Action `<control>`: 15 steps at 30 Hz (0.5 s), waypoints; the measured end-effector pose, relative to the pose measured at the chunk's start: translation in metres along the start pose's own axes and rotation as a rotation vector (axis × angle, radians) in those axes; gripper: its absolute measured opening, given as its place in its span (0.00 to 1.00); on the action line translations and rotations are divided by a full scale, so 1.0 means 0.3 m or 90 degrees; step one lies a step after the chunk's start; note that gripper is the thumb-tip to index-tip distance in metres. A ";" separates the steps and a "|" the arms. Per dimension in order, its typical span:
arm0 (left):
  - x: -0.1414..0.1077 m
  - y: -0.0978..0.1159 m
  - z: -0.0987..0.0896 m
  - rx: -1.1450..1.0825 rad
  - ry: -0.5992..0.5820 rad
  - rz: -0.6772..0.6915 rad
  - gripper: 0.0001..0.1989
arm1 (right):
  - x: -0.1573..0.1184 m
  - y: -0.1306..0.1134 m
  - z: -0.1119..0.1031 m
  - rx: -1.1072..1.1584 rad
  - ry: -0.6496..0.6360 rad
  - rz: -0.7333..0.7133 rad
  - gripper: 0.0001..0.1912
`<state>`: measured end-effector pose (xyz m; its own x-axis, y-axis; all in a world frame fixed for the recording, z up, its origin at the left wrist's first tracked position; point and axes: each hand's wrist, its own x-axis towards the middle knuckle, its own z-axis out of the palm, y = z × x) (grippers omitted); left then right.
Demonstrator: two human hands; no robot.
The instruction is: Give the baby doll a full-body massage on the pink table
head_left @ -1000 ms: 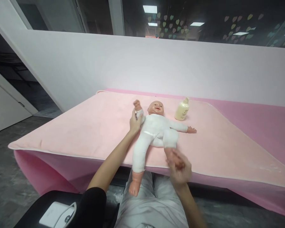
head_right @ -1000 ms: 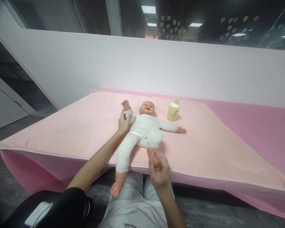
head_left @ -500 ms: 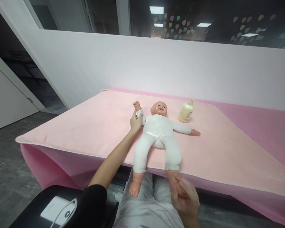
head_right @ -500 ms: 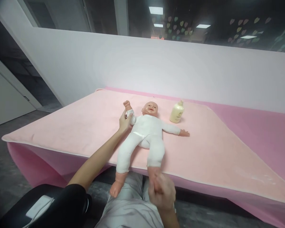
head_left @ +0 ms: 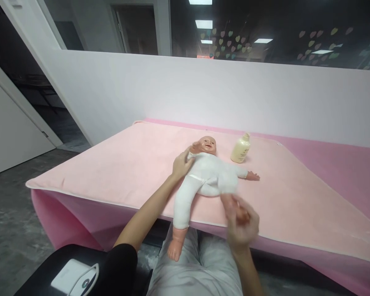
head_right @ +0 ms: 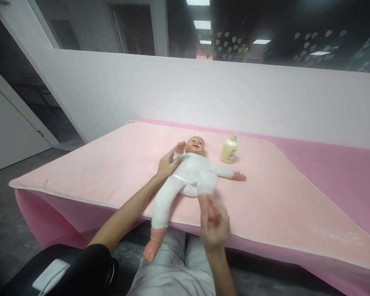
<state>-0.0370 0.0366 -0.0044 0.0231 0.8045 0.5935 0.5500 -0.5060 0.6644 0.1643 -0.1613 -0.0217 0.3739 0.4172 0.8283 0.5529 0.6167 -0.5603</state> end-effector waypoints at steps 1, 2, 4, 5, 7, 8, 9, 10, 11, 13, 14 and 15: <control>0.004 -0.006 0.002 -0.041 0.034 -0.062 0.30 | -0.066 -0.019 -0.048 0.012 0.018 -0.026 0.18; 0.007 -0.012 0.004 -0.078 0.068 -0.121 0.30 | -0.122 -0.033 -0.087 0.015 0.022 -0.045 0.18; 0.011 -0.017 0.005 -0.131 0.123 -0.206 0.31 | -0.176 -0.044 -0.124 0.009 -0.025 -0.091 0.20; 0.011 -0.016 0.004 -0.142 0.136 -0.220 0.31 | -0.170 -0.040 -0.117 0.004 -0.056 -0.107 0.21; 0.007 -0.004 0.001 -0.127 0.112 -0.169 0.32 | -0.096 -0.019 -0.057 0.003 -0.082 -0.100 0.20; 0.004 0.005 0.000 -0.096 0.073 -0.110 0.31 | -0.037 -0.004 -0.011 0.008 -0.085 -0.069 0.19; 0.000 0.014 -0.001 -0.053 0.023 -0.039 0.30 | 0.029 0.012 0.039 0.005 -0.075 -0.030 0.18; -0.004 0.024 -0.001 -0.003 -0.028 0.034 0.28 | 0.095 0.026 0.087 -0.006 -0.090 0.012 0.16; -0.008 0.031 -0.001 0.046 -0.070 0.097 0.27 | 0.153 0.037 0.128 -0.010 -0.119 0.047 0.14; -0.013 0.039 -0.002 0.120 -0.105 0.164 0.25 | 0.229 0.045 0.171 0.001 -0.164 0.099 0.13; -0.014 0.040 -0.003 0.138 -0.096 0.163 0.25 | 0.239 0.041 0.169 0.006 -0.168 0.110 0.12; -0.015 0.039 -0.004 0.143 -0.077 0.144 0.26 | 0.230 0.033 0.152 0.008 -0.153 0.110 0.12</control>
<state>-0.0316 0.0267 0.0014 0.2573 0.7172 0.6476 0.6893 -0.6059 0.3972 0.1615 -0.0959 0.0297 0.2733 0.6622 0.6977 0.4873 0.5301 -0.6940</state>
